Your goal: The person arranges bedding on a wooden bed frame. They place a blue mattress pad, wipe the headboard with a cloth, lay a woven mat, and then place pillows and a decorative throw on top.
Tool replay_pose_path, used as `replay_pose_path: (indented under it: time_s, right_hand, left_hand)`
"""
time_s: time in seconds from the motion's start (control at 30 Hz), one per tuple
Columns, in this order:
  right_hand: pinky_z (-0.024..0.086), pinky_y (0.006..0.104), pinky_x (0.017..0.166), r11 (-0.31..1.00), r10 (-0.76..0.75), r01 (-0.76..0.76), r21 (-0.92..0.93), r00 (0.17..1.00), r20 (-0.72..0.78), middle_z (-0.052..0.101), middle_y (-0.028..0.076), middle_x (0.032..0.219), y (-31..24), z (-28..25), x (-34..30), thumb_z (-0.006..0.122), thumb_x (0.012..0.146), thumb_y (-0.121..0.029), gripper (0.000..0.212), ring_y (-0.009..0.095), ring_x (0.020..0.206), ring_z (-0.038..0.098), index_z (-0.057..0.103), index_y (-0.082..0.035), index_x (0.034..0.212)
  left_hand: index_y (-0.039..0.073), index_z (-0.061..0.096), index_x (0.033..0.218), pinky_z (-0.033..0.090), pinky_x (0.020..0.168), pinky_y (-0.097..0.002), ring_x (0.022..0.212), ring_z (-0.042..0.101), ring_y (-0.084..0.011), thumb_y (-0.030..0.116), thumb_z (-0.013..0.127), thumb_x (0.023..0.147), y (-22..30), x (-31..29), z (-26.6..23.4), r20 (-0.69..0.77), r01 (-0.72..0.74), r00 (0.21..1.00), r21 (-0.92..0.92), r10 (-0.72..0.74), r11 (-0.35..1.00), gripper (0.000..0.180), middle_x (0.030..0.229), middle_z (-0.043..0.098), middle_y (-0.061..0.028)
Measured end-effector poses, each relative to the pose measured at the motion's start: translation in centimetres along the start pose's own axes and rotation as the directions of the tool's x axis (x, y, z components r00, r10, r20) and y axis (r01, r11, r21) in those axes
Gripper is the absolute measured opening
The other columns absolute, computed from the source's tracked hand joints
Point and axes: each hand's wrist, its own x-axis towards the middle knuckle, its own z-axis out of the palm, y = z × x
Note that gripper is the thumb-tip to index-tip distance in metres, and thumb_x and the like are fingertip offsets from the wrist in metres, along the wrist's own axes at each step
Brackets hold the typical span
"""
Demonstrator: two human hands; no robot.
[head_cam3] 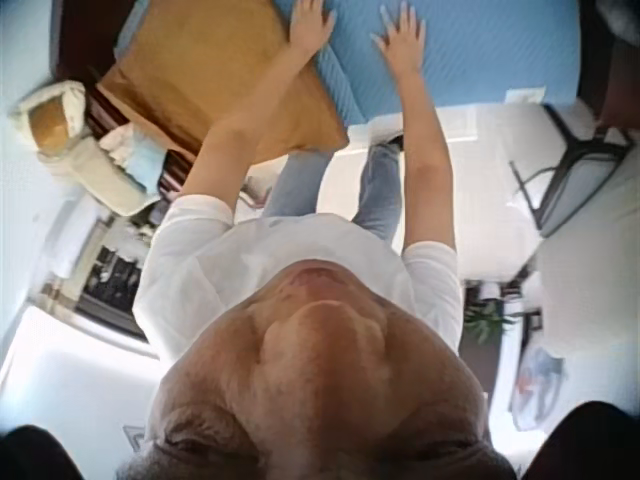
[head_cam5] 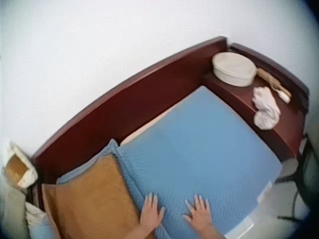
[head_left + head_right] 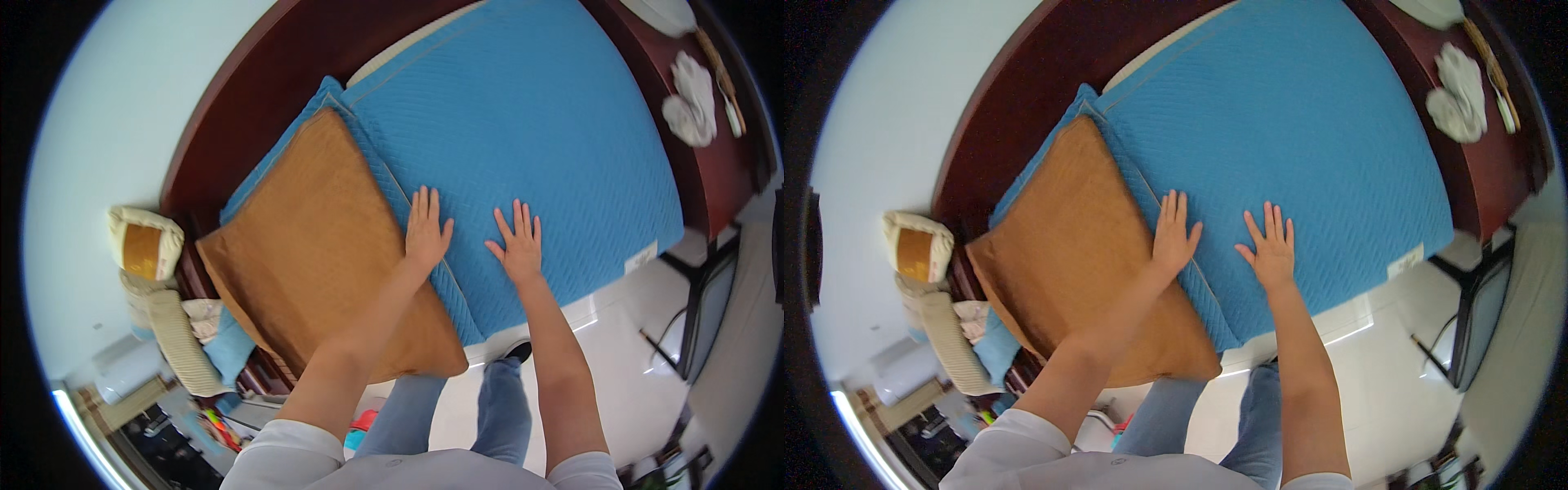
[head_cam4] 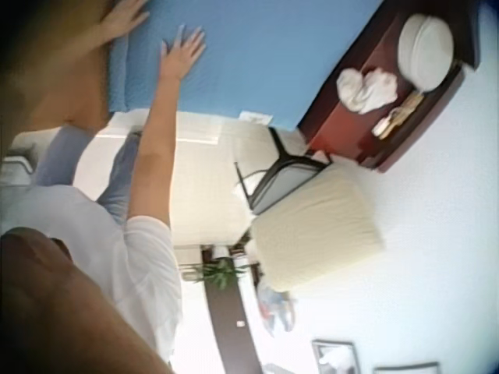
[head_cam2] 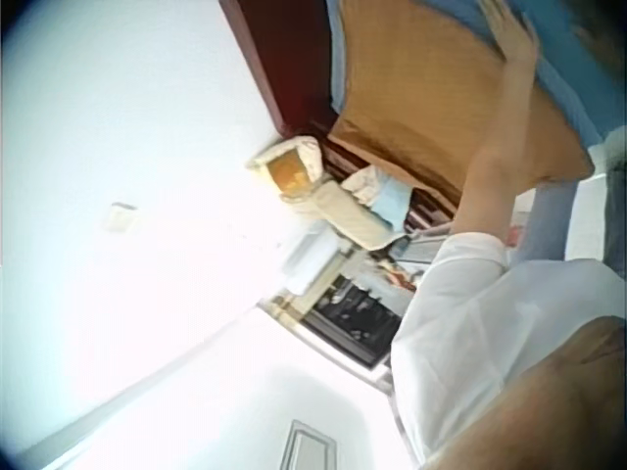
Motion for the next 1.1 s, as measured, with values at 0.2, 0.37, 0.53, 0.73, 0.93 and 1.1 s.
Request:
replay_pose_path:
  time_s: [0.2, 0.37, 0.53, 0.73, 0.93, 1.1]
  right_hand:
    - [0.017, 0.0527, 0.108, 0.981, -0.066, 0.041, -0.187, 0.989, -0.130, 0.028, 0.015, 0.146, -0.5, 2.7, 15.4, 0.052, 0.086, -0.043, 0.055, 0.032, 0.135, 0.025, 0.042, -0.026, 0.137]
    - [0.016, 0.0528, 0.108, 0.960, -0.145, 0.083, -0.269, 0.964, -0.221, 0.031, 0.013, 0.145, 0.9, 2.5, 26.5, 0.048, 0.088, -0.038, 0.049, 0.031, 0.135, 0.027, 0.044, -0.028, 0.135]
    - [0.016, 0.0519, 0.108, 0.942, -0.188, 0.084, -0.324, 0.934, -0.304, 0.033, 0.010, 0.144, 3.0, 1.4, 35.8, 0.045, 0.088, -0.038, 0.048, 0.029, 0.134, 0.028, 0.043, -0.030, 0.135]
    - [0.016, 0.0507, 0.109, 0.933, -0.263, 0.168, -0.318, 0.921, -0.288, 0.033, 0.009, 0.144, 4.4, 0.6, 41.1, 0.044, 0.087, -0.040, 0.048, 0.025, 0.135, 0.028, 0.042, -0.031, 0.135]
    - [0.025, 0.0486, 0.105, 0.857, -0.491, 0.398, -0.328, 0.824, -0.282, 0.049, 0.008, 0.125, 6.0, -0.2, 45.9, 0.050, 0.085, -0.045, 0.044, 0.025, 0.122, 0.041, 0.055, -0.021, 0.120]
    - [0.037, 0.0406, 0.095, 0.804, -0.583, 0.507, -0.311, 0.775, -0.245, 0.056, 0.008, 0.108, 5.6, -1.7, 48.8, 0.055, 0.082, -0.051, 0.045, 0.024, 0.108, 0.050, 0.062, -0.012, 0.105]
  left_hand:
    - [-0.001, 0.007, 0.144, 0.006, 0.112, -0.0479, 0.139, 0.001, -0.0381, 0.063, 0.051, 0.080, -3.1, 13.4, -1.0, -0.105, 0.146, 0.985, 0.067, -0.139, 0.987, 0.101, 0.150, 0.004, -0.0222]
    - [0.008, 0.012, 0.146, 0.005, 0.113, -0.0456, 0.140, 0.003, -0.0353, 0.070, 0.042, 0.080, -5.5, 25.9, -3.3, -0.341, 0.103, 0.939, 0.138, -0.050, 0.985, 0.096, 0.151, 0.005, -0.0214]
    - [0.018, 0.023, 0.145, 0.007, 0.113, -0.0434, 0.139, 0.011, -0.0311, 0.061, 0.036, 0.088, -7.0, 33.0, -4.5, -0.432, 0.199, 0.899, 0.258, -0.071, 0.945, 0.072, 0.150, 0.016, -0.0162]
    - [0.013, 0.040, 0.136, 0.015, 0.112, -0.0431, 0.134, 0.024, -0.0324, 0.044, 0.038, 0.094, -7.1, 32.7, -5.5, -0.476, 0.148, 0.878, 0.202, -0.035, 0.968, 0.053, 0.142, 0.033, -0.0158]
    - [0.003, 0.061, 0.110, 0.032, 0.102, -0.0451, 0.111, 0.049, -0.0344, 0.032, 0.053, 0.089, -9.2, 29.9, -7.7, -0.561, 0.224, 0.827, 0.270, -0.036, 0.936, 0.037, 0.110, 0.059, -0.0171]
    - [0.003, 0.062, 0.075, 0.045, 0.075, -0.0428, 0.078, 0.059, -0.0306, 0.040, 0.051, 0.088, -10.3, 30.7, -7.9, -0.678, 0.353, 0.735, 0.377, -0.004, 0.856, 0.040, 0.077, 0.063, -0.0133]
